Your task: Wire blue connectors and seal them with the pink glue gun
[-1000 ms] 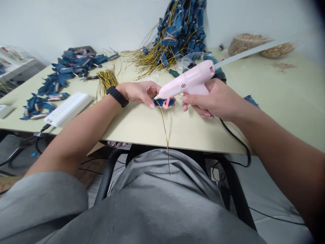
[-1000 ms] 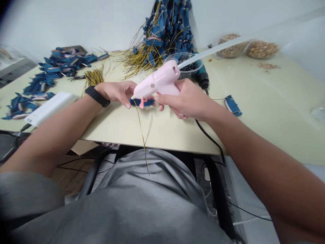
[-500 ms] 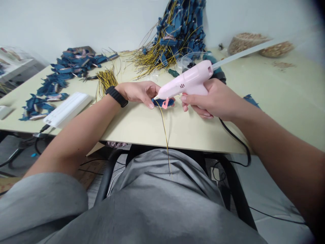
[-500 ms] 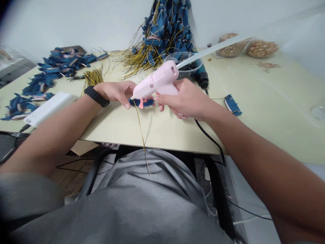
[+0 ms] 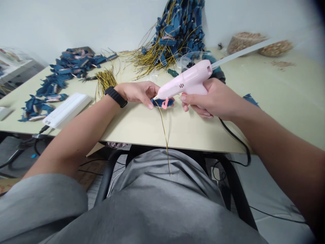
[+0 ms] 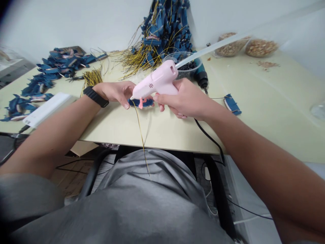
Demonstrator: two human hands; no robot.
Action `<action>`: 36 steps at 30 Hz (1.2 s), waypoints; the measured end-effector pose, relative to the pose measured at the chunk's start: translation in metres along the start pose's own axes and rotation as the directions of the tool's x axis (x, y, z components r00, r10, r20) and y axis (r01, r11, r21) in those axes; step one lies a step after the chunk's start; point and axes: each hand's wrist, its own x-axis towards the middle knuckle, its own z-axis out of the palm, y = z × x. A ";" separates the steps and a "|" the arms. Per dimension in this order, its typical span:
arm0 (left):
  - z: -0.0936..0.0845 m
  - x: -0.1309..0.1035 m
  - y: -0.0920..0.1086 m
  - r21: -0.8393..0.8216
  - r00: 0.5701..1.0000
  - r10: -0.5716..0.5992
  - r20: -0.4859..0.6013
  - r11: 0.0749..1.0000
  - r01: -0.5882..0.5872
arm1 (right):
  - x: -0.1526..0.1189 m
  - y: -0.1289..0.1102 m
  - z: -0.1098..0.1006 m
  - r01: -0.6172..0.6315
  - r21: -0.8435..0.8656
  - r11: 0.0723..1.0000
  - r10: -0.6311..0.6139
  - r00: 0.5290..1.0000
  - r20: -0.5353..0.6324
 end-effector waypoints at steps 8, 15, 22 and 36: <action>-0.002 -0.002 0.000 0.063 1.000 0.019 -0.003 0.998 -0.019 | -0.003 -0.004 0.001 -0.006 0.010 1.000 0.006 1.000 0.005; -0.003 -0.004 -0.003 0.138 0.999 0.019 -0.040 0.990 -0.013 | -0.003 -0.003 -0.001 -0.016 -0.010 1.000 0.016 1.000 0.006; 0.000 -0.004 -0.002 0.147 0.997 0.024 -0.075 0.989 -0.012 | -0.005 -0.005 -0.001 -0.005 0.028 1.000 0.005 1.000 0.000; -0.001 -0.005 0.000 0.173 0.999 0.024 -0.029 0.985 -0.019 | -0.003 -0.004 -0.002 -0.030 0.006 1.000 0.030 0.999 -0.011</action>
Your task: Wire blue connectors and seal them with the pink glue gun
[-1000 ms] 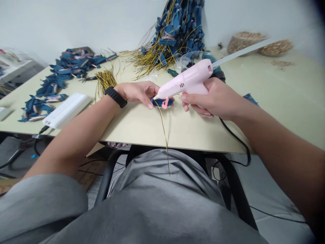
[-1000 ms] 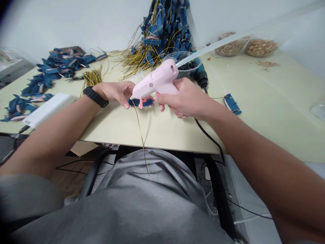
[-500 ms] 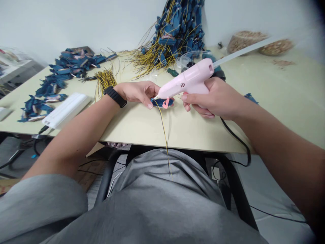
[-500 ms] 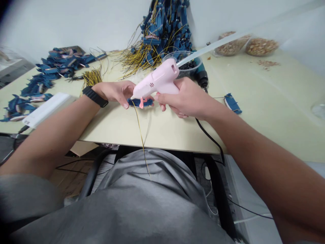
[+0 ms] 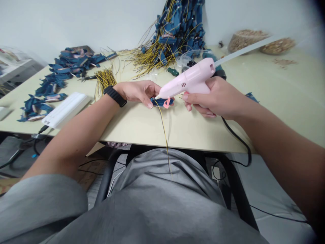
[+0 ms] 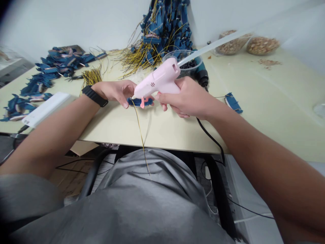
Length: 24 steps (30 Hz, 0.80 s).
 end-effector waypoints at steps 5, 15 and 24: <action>0.000 0.000 0.001 0.022 1.000 0.013 0.003 1.000 -0.013 | -0.001 0.000 0.000 0.007 0.005 1.000 -0.007 1.000 0.000; -0.002 0.000 0.002 0.045 0.998 0.050 0.048 0.998 -0.053 | 0.001 -0.002 0.000 -0.031 0.068 0.997 0.031 1.000 0.005; 0.003 0.003 0.004 -0.003 0.999 0.044 0.030 0.999 -0.044 | 0.002 -0.002 0.000 -0.035 0.063 0.997 0.034 0.999 0.010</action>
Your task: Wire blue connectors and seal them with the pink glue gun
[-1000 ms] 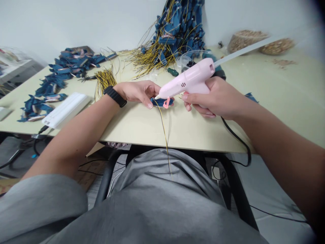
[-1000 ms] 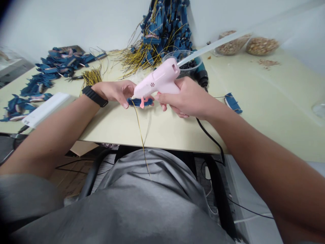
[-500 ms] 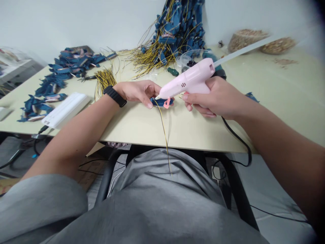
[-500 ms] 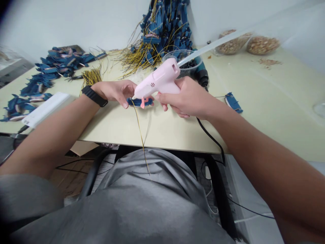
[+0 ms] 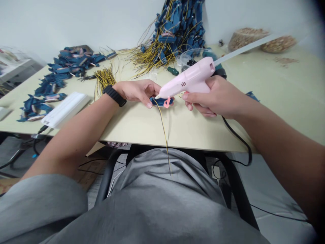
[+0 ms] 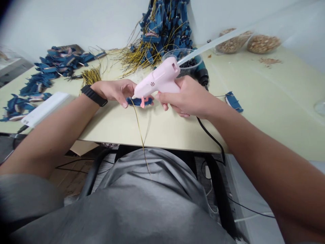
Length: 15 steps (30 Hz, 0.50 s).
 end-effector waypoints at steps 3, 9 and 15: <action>-0.001 0.000 0.000 -0.007 1.000 -0.003 0.015 1.000 0.003 | 0.001 -0.001 0.002 -0.006 -0.002 1.000 0.006 1.000 -0.021; -0.006 -0.002 -0.006 0.001 1.000 -0.026 0.004 1.000 0.026 | 0.001 -0.001 0.002 0.008 -0.001 1.000 -0.008 1.000 -0.007; 0.000 -0.001 -0.005 0.001 0.997 -0.021 -0.072 1.000 0.021 | 0.000 0.001 0.000 0.022 -0.015 1.000 -0.022 1.000 0.017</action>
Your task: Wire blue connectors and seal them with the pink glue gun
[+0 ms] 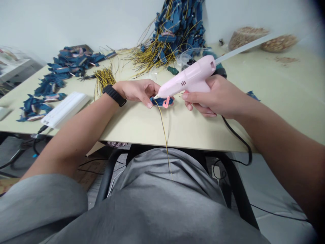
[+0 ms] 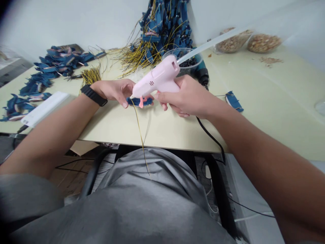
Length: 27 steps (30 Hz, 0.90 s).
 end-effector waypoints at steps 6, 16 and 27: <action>-0.001 0.003 0.000 -0.094 0.995 0.040 0.088 0.995 -0.032 | 0.002 0.002 0.000 0.036 0.032 0.999 -0.037 0.999 0.036; -0.001 0.003 0.002 -0.021 0.998 0.020 0.063 1.000 -0.018 | 0.001 -0.002 0.002 0.007 0.026 1.000 -0.007 1.000 0.003; -0.003 0.000 -0.001 -0.027 0.998 -0.023 0.059 0.999 0.025 | -0.002 -0.003 0.000 0.007 0.023 1.000 -0.007 1.000 -0.005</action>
